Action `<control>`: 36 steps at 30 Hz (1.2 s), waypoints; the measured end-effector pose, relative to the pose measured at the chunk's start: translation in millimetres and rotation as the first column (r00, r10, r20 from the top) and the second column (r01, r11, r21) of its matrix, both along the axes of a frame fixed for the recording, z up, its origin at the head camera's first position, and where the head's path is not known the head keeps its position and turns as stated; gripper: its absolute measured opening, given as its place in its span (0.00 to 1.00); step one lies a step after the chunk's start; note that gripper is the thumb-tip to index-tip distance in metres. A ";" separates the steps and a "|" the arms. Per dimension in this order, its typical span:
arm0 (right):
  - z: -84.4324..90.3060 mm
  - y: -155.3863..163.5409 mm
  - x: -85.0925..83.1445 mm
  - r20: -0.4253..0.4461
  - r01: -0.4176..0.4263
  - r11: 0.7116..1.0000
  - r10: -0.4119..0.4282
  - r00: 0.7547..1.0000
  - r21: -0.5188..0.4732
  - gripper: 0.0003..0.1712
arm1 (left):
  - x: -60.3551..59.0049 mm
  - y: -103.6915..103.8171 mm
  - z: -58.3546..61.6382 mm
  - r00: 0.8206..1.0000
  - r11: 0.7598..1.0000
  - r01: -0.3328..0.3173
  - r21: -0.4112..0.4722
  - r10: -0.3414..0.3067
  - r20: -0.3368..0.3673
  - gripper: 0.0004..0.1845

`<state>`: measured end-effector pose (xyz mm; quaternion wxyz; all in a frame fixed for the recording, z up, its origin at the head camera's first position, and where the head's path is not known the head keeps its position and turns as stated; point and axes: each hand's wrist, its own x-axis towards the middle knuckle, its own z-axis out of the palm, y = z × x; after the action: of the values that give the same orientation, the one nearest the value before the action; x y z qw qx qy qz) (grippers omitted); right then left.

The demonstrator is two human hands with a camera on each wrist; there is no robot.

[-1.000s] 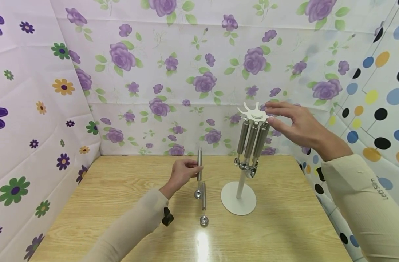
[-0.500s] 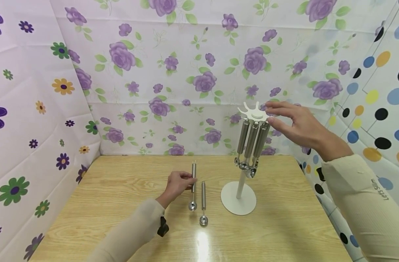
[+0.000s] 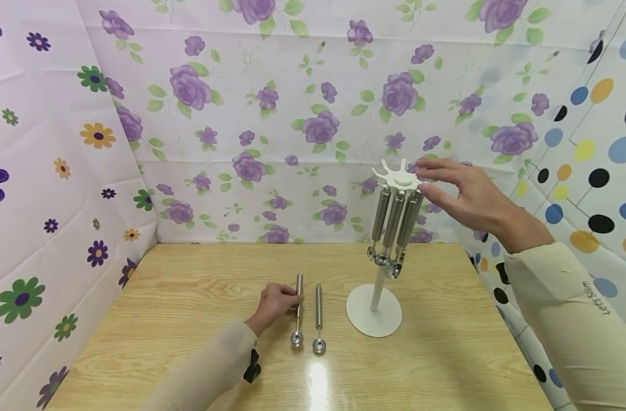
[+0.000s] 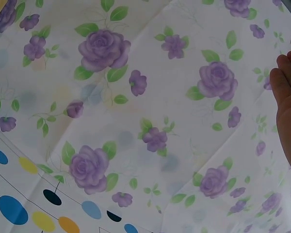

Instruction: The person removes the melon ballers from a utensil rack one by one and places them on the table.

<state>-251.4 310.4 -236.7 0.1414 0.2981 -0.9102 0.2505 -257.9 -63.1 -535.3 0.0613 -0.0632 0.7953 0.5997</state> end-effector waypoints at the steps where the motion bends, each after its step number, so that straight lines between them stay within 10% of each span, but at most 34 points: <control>1: -0.2 0.0 0.1 -0.001 0.001 1.000 -0.001 1.000 0.000 0.24 | 0.5 -0.4 -1.4 1.000 1.000 0.002 -0.015 -0.002 0.004 0.06; 24: -2.2 1.4 -1.1 -0.013 0.008 1.000 -0.008 1.000 0.003 0.24 | 5.2 -3.8 -24.1 0.998 0.987 0.058 -0.151 -0.056 0.012 0.05; 36: -2.3 1.3 -1.2 -0.010 0.001 1.000 -0.001 1.000 0.000 0.24 | -1.4 -0.7 3.1 0.994 0.952 0.091 -0.292 -0.106 -0.037 0.11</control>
<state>-252.7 311.7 -239.0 0.1461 0.2990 -0.9096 0.2488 -259.3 -63.8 -532.2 0.0604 -0.0162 0.8780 0.4745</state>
